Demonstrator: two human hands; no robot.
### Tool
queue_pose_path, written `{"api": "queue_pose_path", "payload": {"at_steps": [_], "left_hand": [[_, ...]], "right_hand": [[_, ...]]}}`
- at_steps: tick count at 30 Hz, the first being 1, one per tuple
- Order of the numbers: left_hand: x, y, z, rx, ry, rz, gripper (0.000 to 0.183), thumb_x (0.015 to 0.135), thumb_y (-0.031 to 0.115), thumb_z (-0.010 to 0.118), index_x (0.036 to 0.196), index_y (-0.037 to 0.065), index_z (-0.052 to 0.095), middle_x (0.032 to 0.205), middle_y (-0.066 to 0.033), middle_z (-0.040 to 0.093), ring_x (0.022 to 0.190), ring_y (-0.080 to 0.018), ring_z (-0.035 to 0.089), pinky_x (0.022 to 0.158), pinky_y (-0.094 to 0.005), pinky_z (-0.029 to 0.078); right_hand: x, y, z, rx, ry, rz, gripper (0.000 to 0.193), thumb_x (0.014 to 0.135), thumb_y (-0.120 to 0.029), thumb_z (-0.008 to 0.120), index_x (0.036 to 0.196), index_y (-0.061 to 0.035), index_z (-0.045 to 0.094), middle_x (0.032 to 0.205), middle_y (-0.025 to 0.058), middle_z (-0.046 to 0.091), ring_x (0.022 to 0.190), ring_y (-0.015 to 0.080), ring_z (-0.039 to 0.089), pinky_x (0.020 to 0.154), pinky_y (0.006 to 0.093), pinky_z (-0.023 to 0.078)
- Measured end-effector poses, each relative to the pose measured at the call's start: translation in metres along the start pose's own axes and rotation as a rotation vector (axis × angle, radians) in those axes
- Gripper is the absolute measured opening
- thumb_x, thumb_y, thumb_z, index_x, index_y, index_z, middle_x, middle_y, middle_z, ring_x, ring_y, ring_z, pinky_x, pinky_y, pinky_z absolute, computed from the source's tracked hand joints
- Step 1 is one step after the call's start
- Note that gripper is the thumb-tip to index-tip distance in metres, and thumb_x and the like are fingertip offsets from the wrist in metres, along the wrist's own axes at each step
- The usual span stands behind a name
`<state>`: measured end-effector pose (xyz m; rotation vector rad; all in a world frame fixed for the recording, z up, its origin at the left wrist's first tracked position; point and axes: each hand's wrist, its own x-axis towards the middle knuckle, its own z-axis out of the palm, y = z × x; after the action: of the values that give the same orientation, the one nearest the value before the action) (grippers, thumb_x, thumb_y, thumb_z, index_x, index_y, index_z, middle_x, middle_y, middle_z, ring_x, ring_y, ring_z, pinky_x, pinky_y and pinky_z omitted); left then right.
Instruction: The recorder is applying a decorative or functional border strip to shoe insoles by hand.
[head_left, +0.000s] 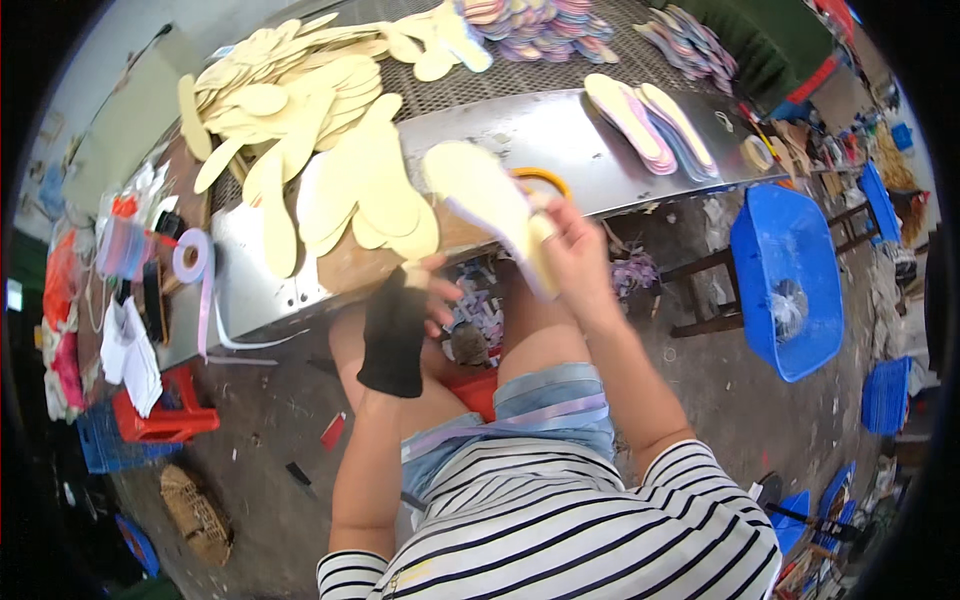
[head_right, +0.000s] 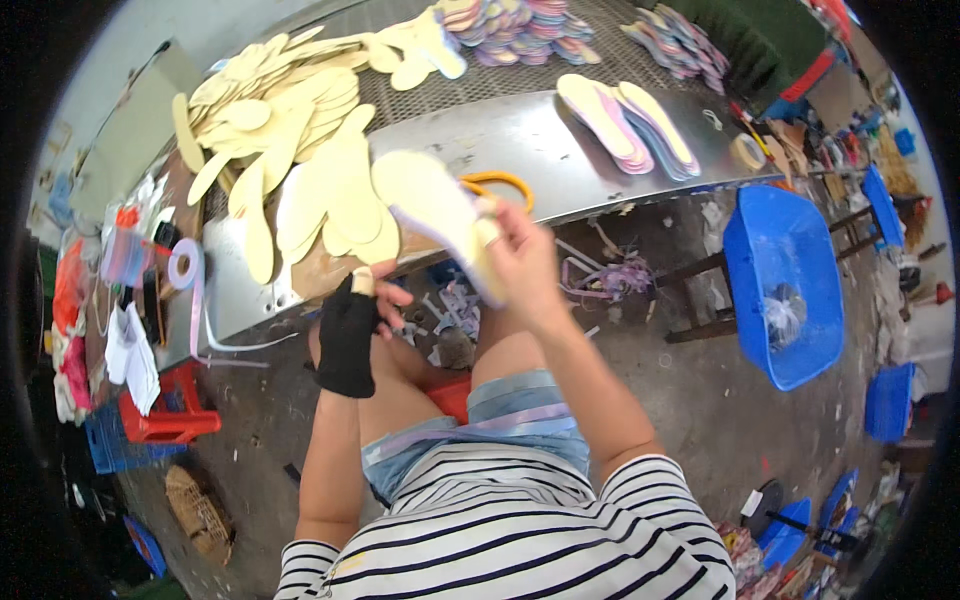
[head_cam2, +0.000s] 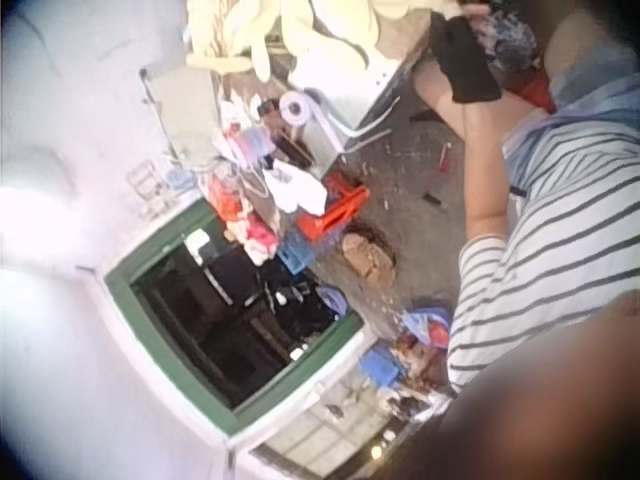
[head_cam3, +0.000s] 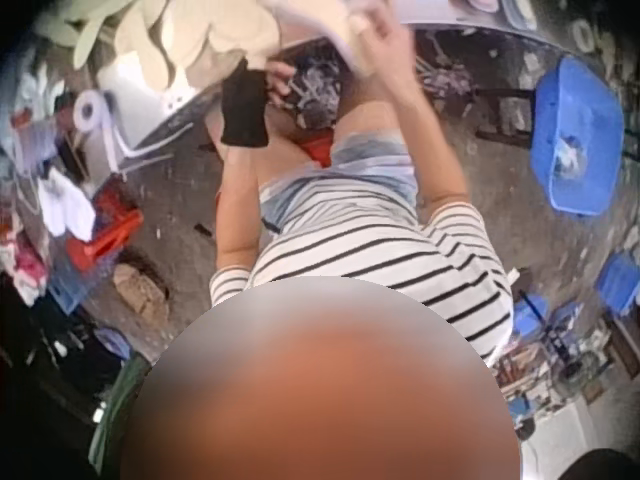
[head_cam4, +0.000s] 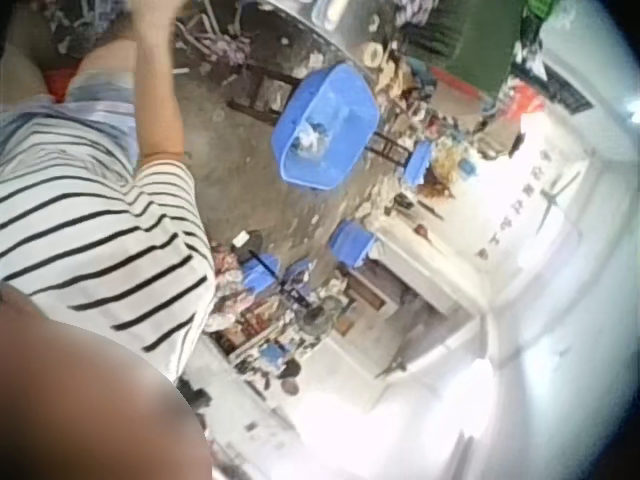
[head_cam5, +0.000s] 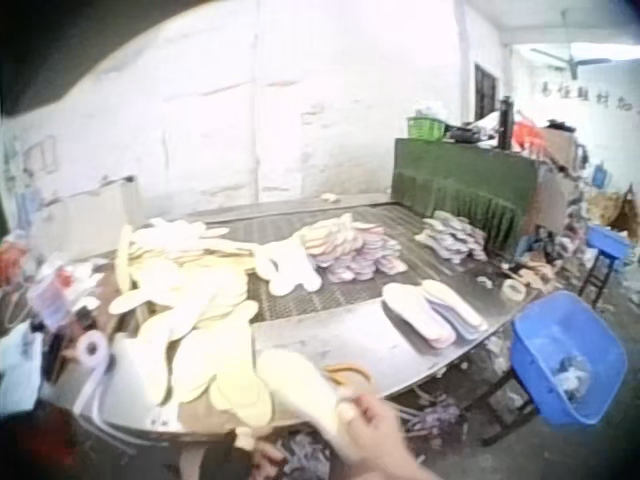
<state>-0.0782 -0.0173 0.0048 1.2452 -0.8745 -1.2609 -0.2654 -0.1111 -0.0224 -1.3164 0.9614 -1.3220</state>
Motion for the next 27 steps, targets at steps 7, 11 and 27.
{"api": "queue_pose_path", "payload": {"at_steps": [7,11,27], "left_hand": [[-0.001,-0.037,-0.041,0.036,-0.012,-0.112,0.038,0.094,0.033,0.045,0.11,0.001,0.057,0.077,-0.0062,0.063,0.059,-0.0089,0.055,0.052,-0.02,0.041],[-0.018,-0.047,-0.059,0.032,0.082,-0.14,0.033,0.094,0.029,0.047,0.108,0.001,0.057,0.076,-0.0053,0.063,0.059,-0.0085,0.055,0.052,-0.0199,0.041],[-0.002,0.045,-0.275,1.322,1.203,0.315,0.051,0.065,0.043,0.074,0.097,0.007,0.058,0.092,-0.0146,0.061,0.089,-0.0311,0.057,0.078,-0.042,0.046]], "right_hand": [[0.156,-0.043,-0.22,-0.962,0.576,-0.133,0.026,0.079,-0.02,0.055,0.1,-0.0082,0.066,0.085,0.0127,0.066,0.074,0.0222,0.064,0.068,0.0325,0.048],[0.215,-0.014,-0.276,-1.348,0.472,-0.101,0.029,0.08,-0.026,0.054,0.103,-0.0134,0.066,0.097,0.0175,0.064,0.091,0.0332,0.062,0.08,0.0398,0.047],[0.056,-0.013,-0.01,-0.444,-0.338,-0.116,0.018,0.09,-0.005,0.05,0.103,0.0008,0.06,0.098,0.0054,0.059,0.092,0.0118,0.054,0.082,0.0247,0.042]]}}
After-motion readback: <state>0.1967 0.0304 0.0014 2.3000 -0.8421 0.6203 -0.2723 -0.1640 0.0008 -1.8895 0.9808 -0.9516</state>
